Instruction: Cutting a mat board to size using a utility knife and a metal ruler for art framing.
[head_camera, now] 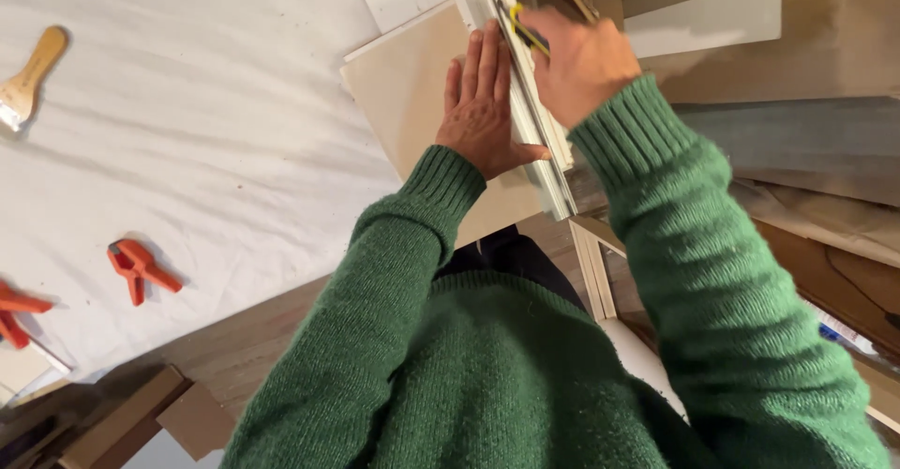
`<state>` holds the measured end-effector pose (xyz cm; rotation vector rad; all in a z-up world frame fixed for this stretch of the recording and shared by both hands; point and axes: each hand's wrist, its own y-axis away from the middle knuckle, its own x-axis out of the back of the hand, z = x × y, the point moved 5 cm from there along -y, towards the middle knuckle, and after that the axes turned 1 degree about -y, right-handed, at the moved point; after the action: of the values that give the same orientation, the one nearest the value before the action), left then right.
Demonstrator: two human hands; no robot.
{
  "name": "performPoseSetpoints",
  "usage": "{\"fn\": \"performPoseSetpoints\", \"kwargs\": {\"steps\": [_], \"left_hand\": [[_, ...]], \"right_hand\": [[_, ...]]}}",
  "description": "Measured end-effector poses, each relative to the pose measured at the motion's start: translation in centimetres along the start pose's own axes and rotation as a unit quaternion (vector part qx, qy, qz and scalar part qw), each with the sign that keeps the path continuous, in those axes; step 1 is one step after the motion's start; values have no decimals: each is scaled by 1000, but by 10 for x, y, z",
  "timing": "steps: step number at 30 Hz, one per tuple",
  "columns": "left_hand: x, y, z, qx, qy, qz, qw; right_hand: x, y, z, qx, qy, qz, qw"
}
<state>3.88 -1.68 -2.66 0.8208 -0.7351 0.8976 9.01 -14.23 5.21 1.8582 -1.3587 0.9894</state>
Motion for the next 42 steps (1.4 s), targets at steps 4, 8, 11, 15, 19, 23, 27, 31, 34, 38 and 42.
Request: {"fn": "performPoseSetpoints", "kwargs": {"steps": [4, 8, 11, 15, 19, 23, 27, 31, 34, 38, 42], "left_hand": [[-5, 1, -2, 7, 14, 4, 1000], [0, 0, 2, 5, 10, 6, 1000], [7, 1, 6, 20, 18, -23, 999], [7, 2, 7, 10, 19, -17, 1000], [0, 0, 4, 22, 11, -26, 999], [-2, 0, 3, 5, 5, 14, 1000], [-4, 5, 1, 1, -5, 3, 1000], [4, -2, -4, 13, -15, 29, 999], [-3, -2, 3, -2, -3, 3, 1000], [3, 1, 5, 18, -1, 1, 1000], [7, -1, 6, 45, -9, -49, 998]], "right_hand": [[8, 35, 0, -1, 6, -18, 1000], [17, 70, -1, -5, 43, -16, 999], [26, 93, -5, -29, 28, -45, 998], [30, 116, -4, -69, 19, -93, 993], [30, 137, -1, -88, 32, -126, 988], [31, 159, 5, -117, 49, -171, 977], [25, 185, 21, -154, 69, -241, 956], [45, 194, 28, -158, 88, -228, 957], [60, 186, 21, -163, 71, -170, 969], [52, 142, 15, -115, 37, -77, 990], [31, 79, 9, -42, 7, -13, 999]]}}
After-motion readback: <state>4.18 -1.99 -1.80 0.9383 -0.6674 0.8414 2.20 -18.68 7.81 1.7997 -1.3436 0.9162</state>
